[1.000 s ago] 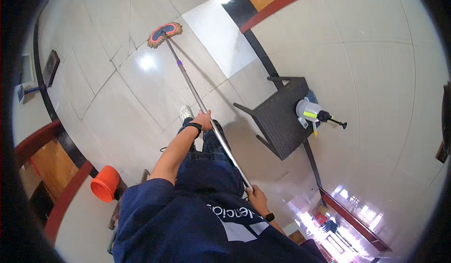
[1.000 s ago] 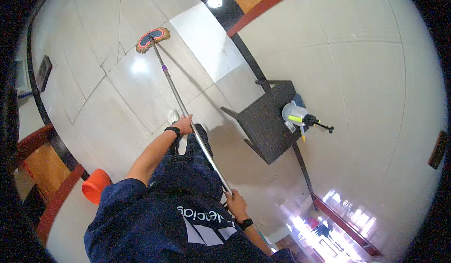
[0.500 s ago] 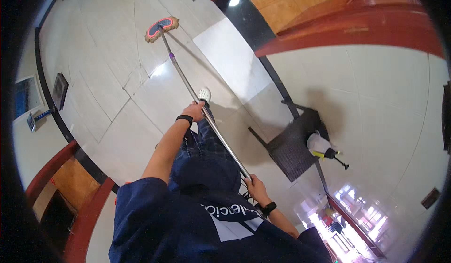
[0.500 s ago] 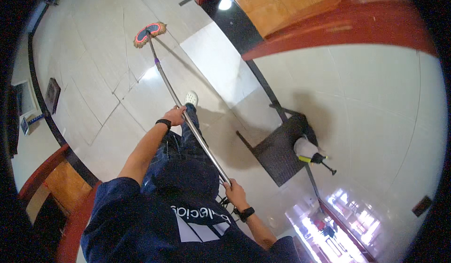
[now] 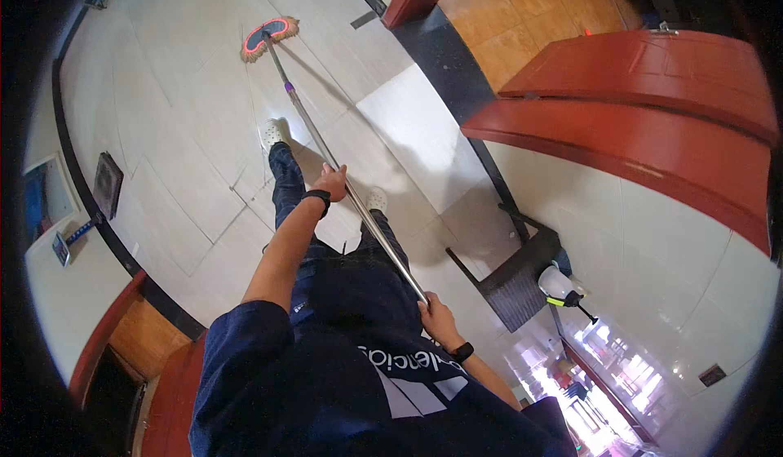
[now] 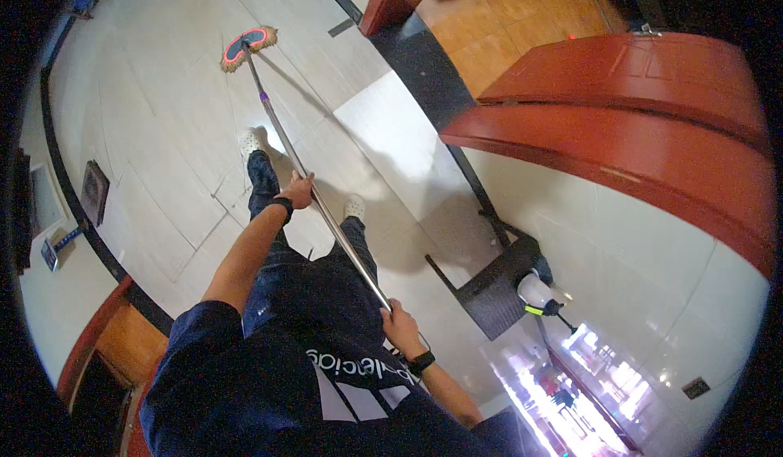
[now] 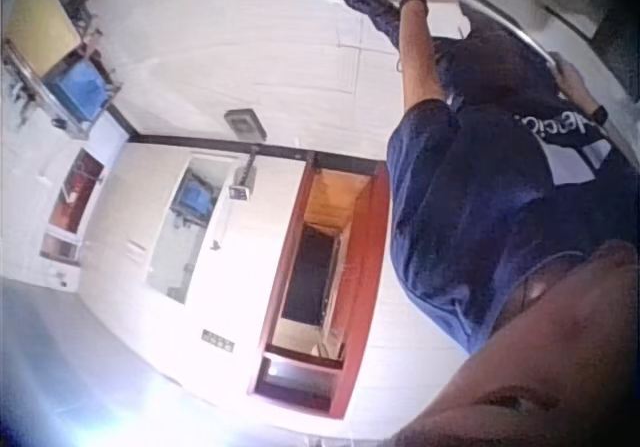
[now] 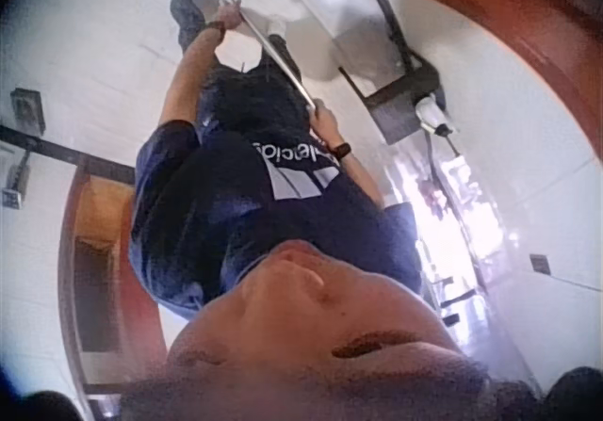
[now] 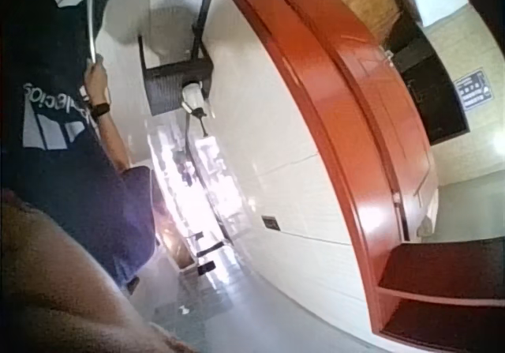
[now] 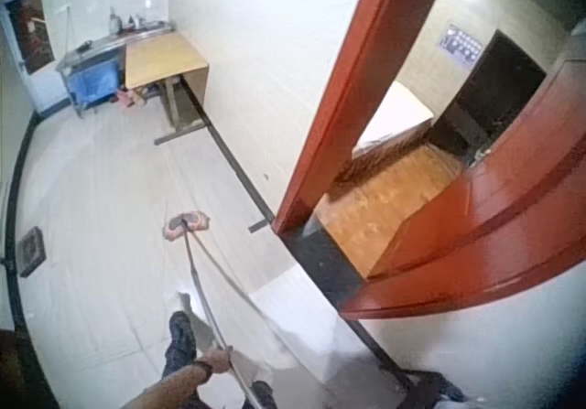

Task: Mopping the tile floor in a hallway and room entrance.

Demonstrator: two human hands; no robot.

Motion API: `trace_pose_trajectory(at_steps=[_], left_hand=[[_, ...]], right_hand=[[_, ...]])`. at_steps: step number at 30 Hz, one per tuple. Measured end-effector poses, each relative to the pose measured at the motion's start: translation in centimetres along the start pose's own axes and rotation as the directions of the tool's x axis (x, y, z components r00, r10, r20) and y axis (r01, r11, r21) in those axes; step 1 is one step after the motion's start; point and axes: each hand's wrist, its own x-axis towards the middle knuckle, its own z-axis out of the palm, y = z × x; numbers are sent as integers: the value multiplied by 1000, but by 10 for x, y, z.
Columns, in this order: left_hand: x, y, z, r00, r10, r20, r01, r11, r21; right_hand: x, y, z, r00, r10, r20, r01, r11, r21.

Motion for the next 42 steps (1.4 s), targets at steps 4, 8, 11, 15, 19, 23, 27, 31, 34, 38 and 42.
trace_pose_trajectory(at_steps=[4,8,11,15,19,23,27,31,34,38,42], left_hand=[[34,-75,-72,998,47,-48,-49,998,-29],[55,-151,-161,991,-29,-131,26,999,-24],[66,-168,-223,995,-37,-88,41,998,48],[62,-202,-278,995,-22,-102,24,1000,17],[33,-212,-225,941,158,301,-172,985,22],[-11,-170,-151,754,287,590,-433,894,119],[-34,-137,-164,726,301,618,-470,873,128],[-14,-167,-187,792,187,581,-365,908,205],[0,-190,-223,862,170,477,-294,935,197],[46,-237,-270,946,158,283,-198,973,118],[96,-253,-351,973,225,54,-226,974,17]], right_hand=[[30,-112,13,999,46,15,-48,992,119],[62,-217,39,994,-73,-84,83,989,125],[86,-275,59,991,-64,-118,88,974,207],[96,-335,67,993,7,-115,23,965,261],[25,-261,114,986,-14,-164,54,968,246],[-50,-202,135,992,121,-37,-112,975,194],[-67,-201,142,983,181,14,-181,968,174],[-50,-236,159,984,175,-43,-159,954,255],[-19,-296,141,964,256,74,-266,899,347],[39,-371,122,969,245,19,-236,904,358],[110,-433,95,965,226,-136,-185,947,263]])
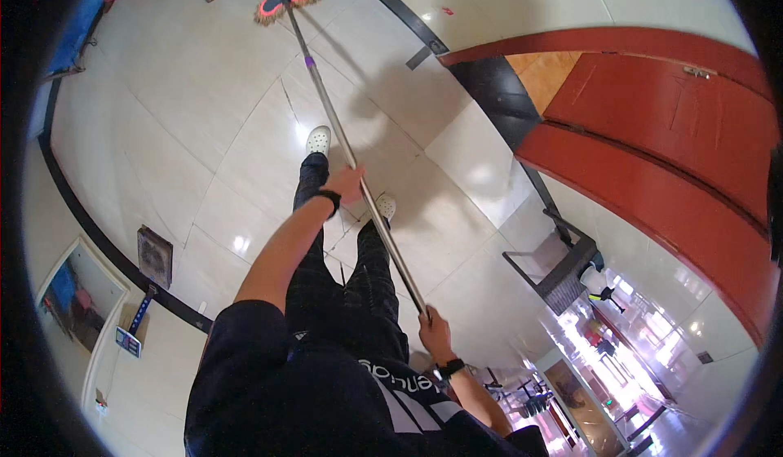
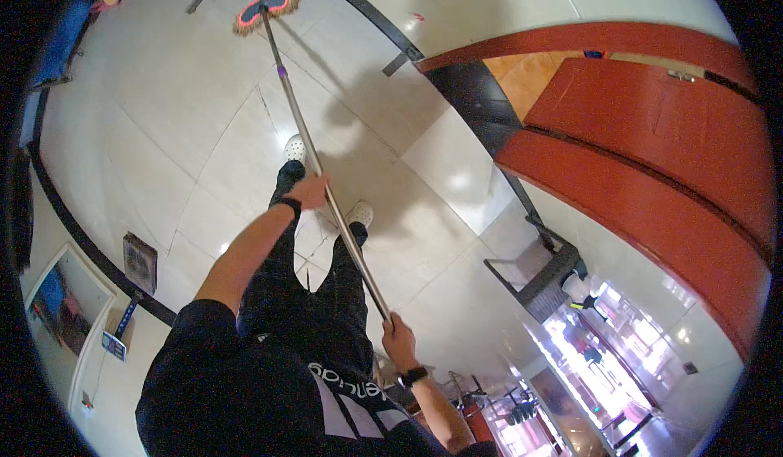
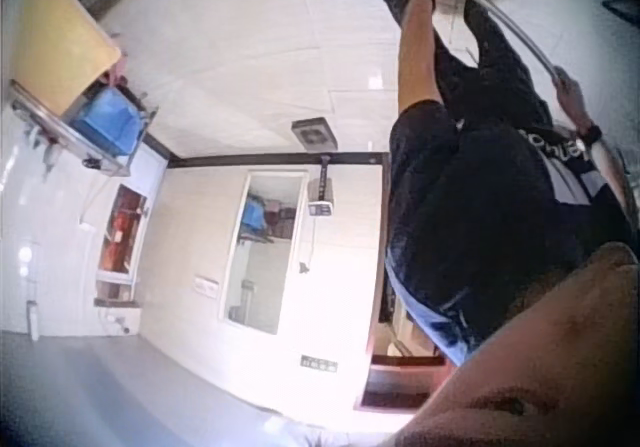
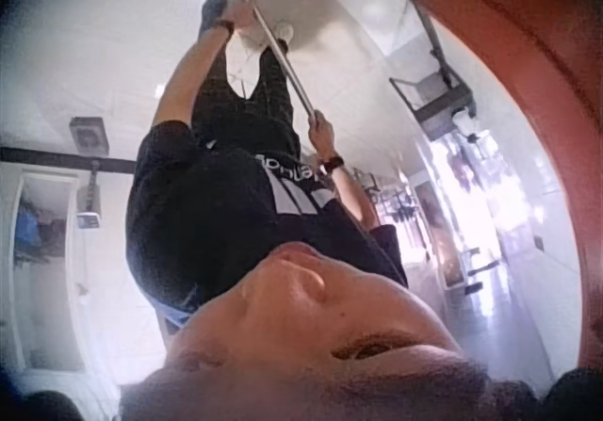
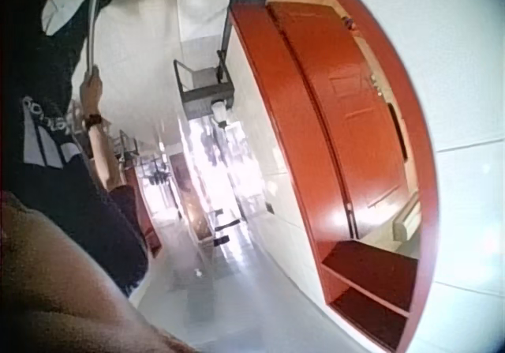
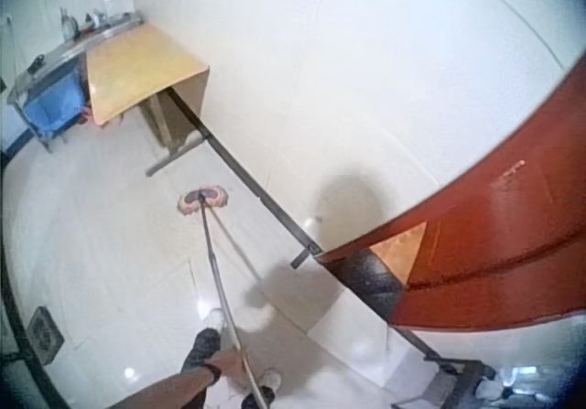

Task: Mopping the tile floor in a hallway and room entrance.

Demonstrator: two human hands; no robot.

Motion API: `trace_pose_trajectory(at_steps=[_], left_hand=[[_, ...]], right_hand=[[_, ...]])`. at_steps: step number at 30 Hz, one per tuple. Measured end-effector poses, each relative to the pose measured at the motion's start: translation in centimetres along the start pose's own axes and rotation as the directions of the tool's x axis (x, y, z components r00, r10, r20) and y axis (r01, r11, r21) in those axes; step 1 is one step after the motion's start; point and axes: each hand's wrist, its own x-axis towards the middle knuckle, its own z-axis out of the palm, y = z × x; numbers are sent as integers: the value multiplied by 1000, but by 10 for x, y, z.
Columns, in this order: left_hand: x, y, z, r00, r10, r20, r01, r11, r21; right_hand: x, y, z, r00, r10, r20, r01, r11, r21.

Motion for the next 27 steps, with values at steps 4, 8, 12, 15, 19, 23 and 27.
trace_pose_trajectory(at_steps=[4,8,12,15,19,23,27], left_hand=[[17,-41,-83,987,-129,-95,120,988,-96],[16,-61,-117,988,-145,-56,146,989,7],[-11,-66,-99,995,-98,-36,100,993,57],[-34,-62,-73,993,-76,95,74,997,20],[-57,-61,-29,954,45,297,-52,999,14],[-88,-21,7,842,-9,539,28,999,-29],[-103,25,73,514,-56,856,26,998,50]], right_hand=[[40,-95,2,997,-66,-33,66,998,8],[37,-126,24,997,-64,-36,65,997,47],[12,-122,32,997,-6,77,-2,996,93],[-11,-89,39,985,34,172,-38,999,17],[-47,-24,54,955,52,291,-65,997,34],[-88,49,62,950,71,303,-93,994,56],[-144,148,73,971,123,206,-129,991,18]])
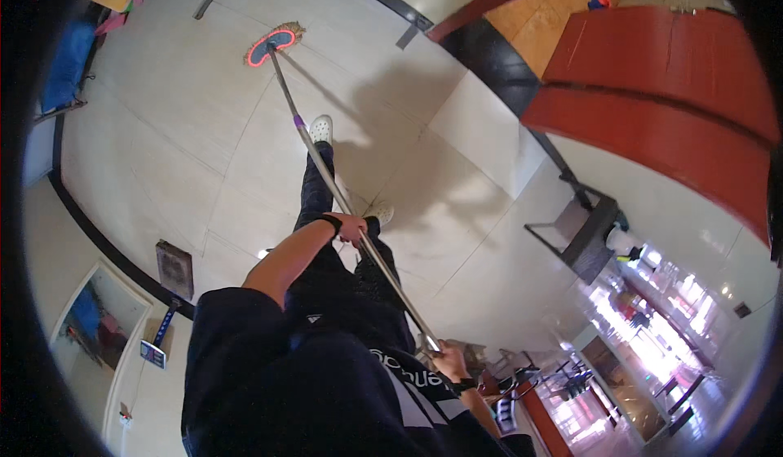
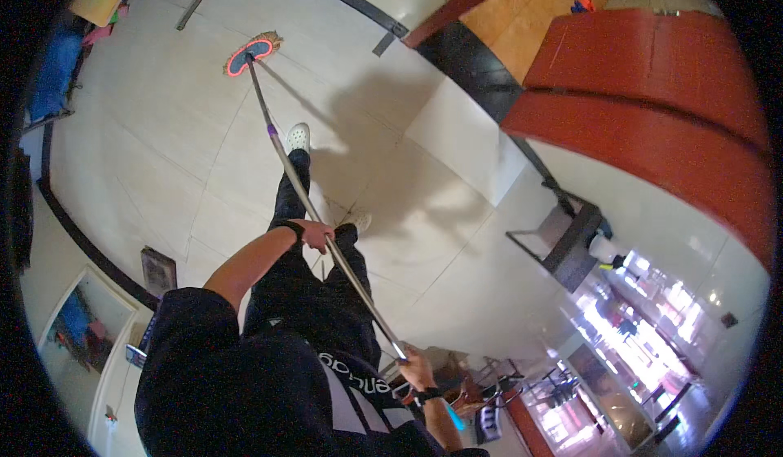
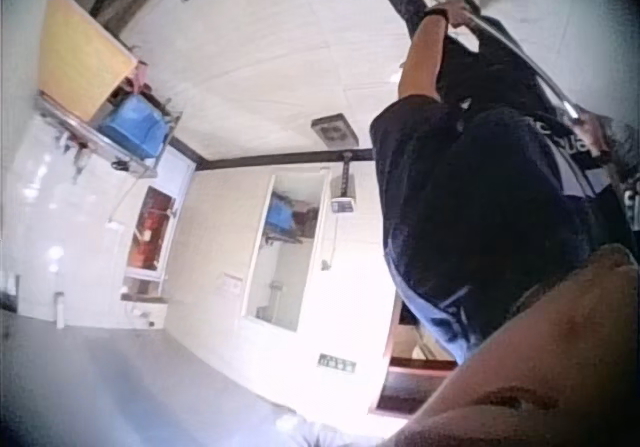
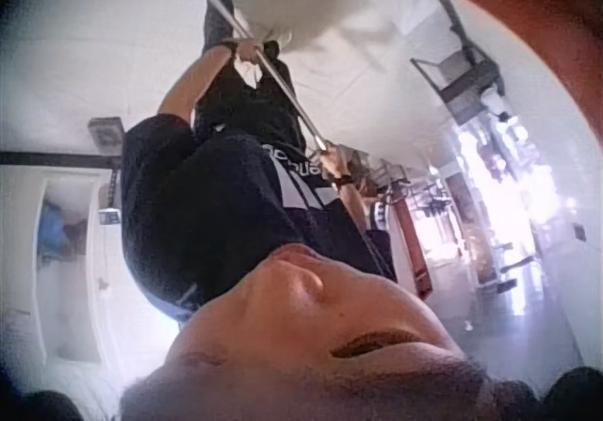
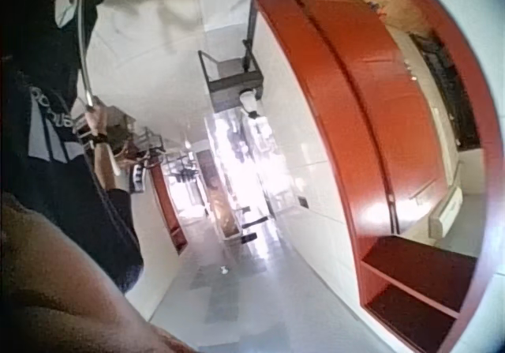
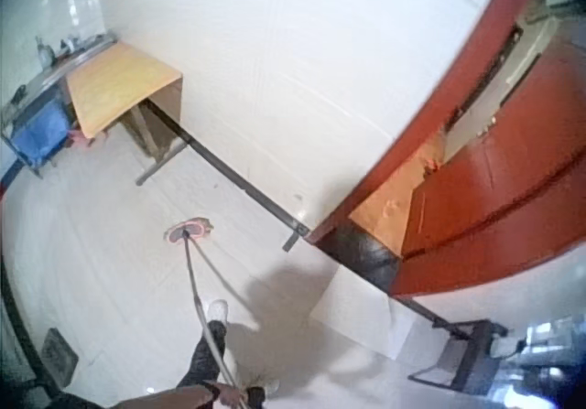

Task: Mopping the tile floor in a hallway and room entrance.

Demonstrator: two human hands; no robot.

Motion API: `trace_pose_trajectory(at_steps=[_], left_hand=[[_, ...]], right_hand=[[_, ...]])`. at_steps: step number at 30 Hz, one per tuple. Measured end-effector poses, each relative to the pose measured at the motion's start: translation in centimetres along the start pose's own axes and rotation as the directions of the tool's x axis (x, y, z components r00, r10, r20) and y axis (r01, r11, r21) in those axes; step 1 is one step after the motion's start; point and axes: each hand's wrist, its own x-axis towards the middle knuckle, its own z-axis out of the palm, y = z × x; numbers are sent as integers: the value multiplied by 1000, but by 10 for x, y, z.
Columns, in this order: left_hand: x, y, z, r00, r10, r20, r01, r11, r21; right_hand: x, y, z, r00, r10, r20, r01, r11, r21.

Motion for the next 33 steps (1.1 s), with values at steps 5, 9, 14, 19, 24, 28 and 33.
trace_pose_trajectory(at_steps=[5,9,14,19,24,28,33], left_hand=[[78,8,89,966,229,-121,-189,942,277],[66,37,104,989,103,-103,-65,944,323],[45,13,70,951,109,-290,-10,946,323],[6,-46,6,758,50,-650,144,960,242],[-44,-83,-89,552,-182,-814,221,973,-68],[-59,-134,-138,275,-43,-961,175,985,6],[-96,-117,-173,88,-45,-995,-84,995,-52]], right_hand=[[-45,76,-10,997,20,77,-15,997,-73],[-69,83,-10,996,-9,94,7,1000,26],[-43,67,12,997,-6,81,1,998,60],[18,-71,-16,990,8,138,-15,999,46],[123,-176,-29,981,-161,106,164,986,-21],[205,-288,-28,947,-315,57,314,949,22],[214,-356,-49,956,-294,3,294,956,-9]])
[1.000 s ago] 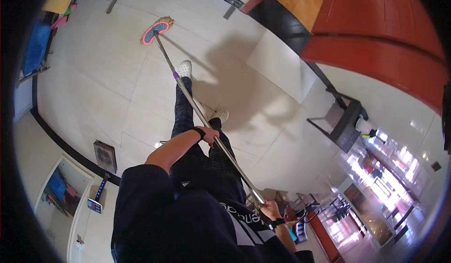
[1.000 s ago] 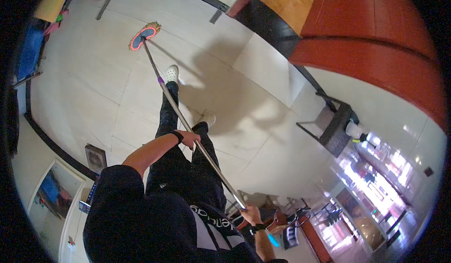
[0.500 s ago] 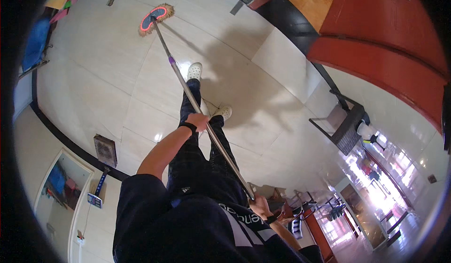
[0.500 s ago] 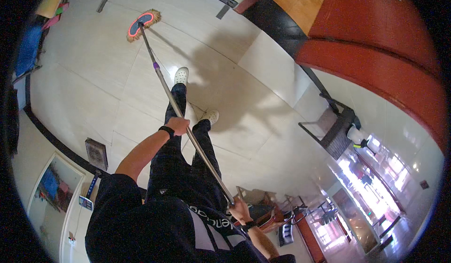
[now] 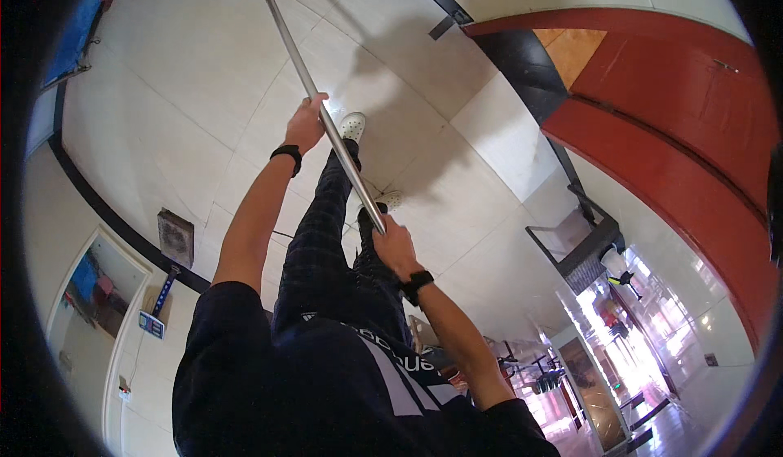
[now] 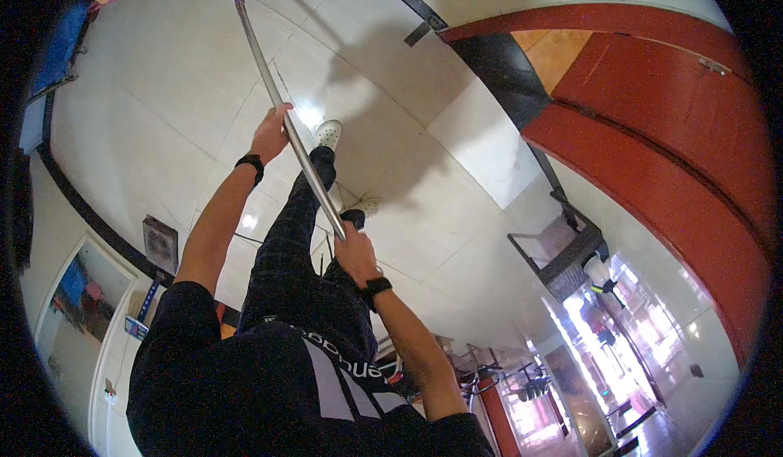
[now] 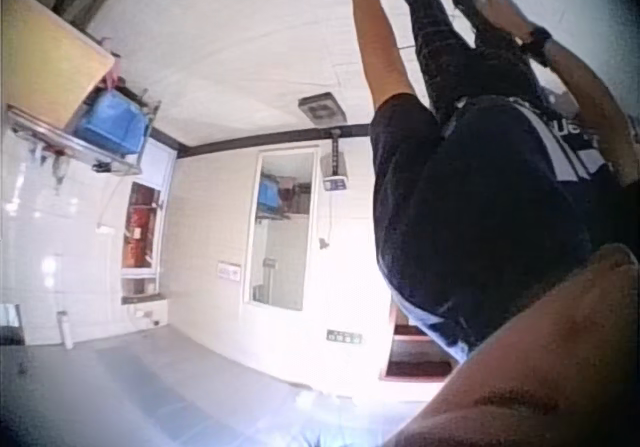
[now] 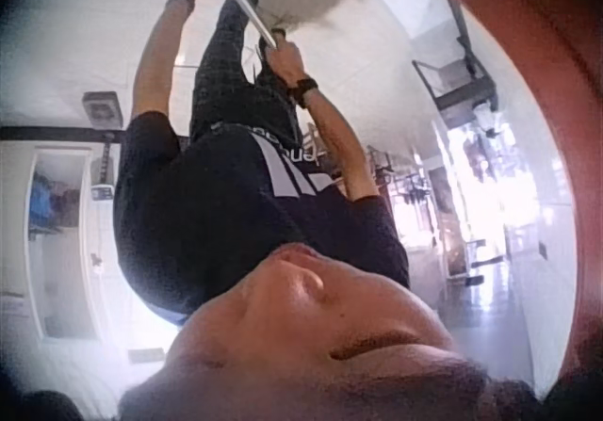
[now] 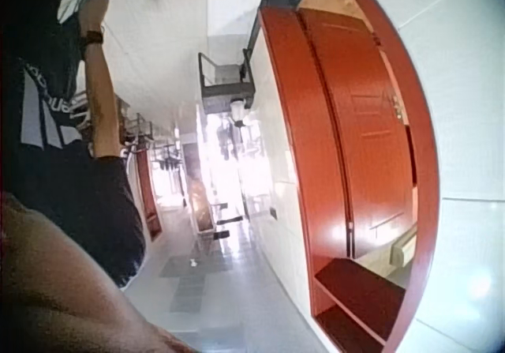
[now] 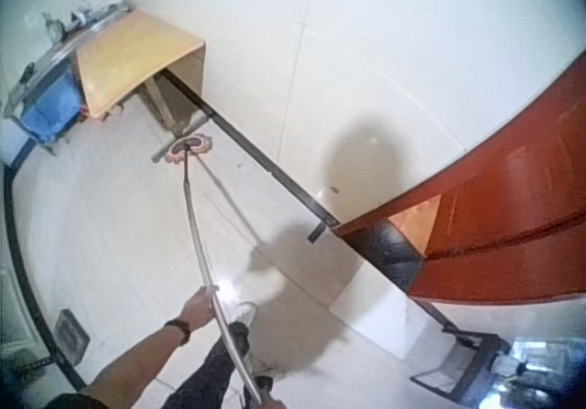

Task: Mopping the tile floor in a hallway and room entrance.

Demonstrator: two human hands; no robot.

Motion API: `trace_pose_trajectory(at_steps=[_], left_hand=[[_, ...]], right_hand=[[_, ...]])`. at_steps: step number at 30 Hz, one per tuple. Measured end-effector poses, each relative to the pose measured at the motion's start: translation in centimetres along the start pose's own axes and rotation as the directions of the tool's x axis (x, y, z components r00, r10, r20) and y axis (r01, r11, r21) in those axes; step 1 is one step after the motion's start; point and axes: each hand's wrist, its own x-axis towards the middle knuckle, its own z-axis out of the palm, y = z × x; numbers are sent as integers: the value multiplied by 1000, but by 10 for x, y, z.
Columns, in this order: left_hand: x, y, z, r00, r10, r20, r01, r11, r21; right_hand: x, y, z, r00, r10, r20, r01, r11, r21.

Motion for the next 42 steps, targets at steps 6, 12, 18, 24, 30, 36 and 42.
trace_pose_trajectory(at_steps=[6,12,18,24,30,36,42], left_hand=[[-49,-7,17,892,-24,451,-92,968,232],[-108,39,94,702,-41,711,-175,958,228],[-159,49,139,572,-27,820,-263,941,214],[-247,82,234,637,-12,771,-543,703,460],[-374,153,313,424,64,903,-763,563,318],[-418,222,352,294,240,925,-877,452,162],[-378,288,382,457,154,876,-827,437,354]], right_hand=[[-127,122,20,990,91,112,-86,995,-47],[-225,211,49,988,155,15,-154,988,-23],[-283,275,67,988,147,37,-151,975,164],[-397,384,118,979,204,8,-192,908,373],[-538,458,210,924,384,-4,-336,814,474],[-595,437,265,824,566,-11,-392,585,710],[-531,418,282,844,534,-56,-231,456,859]])
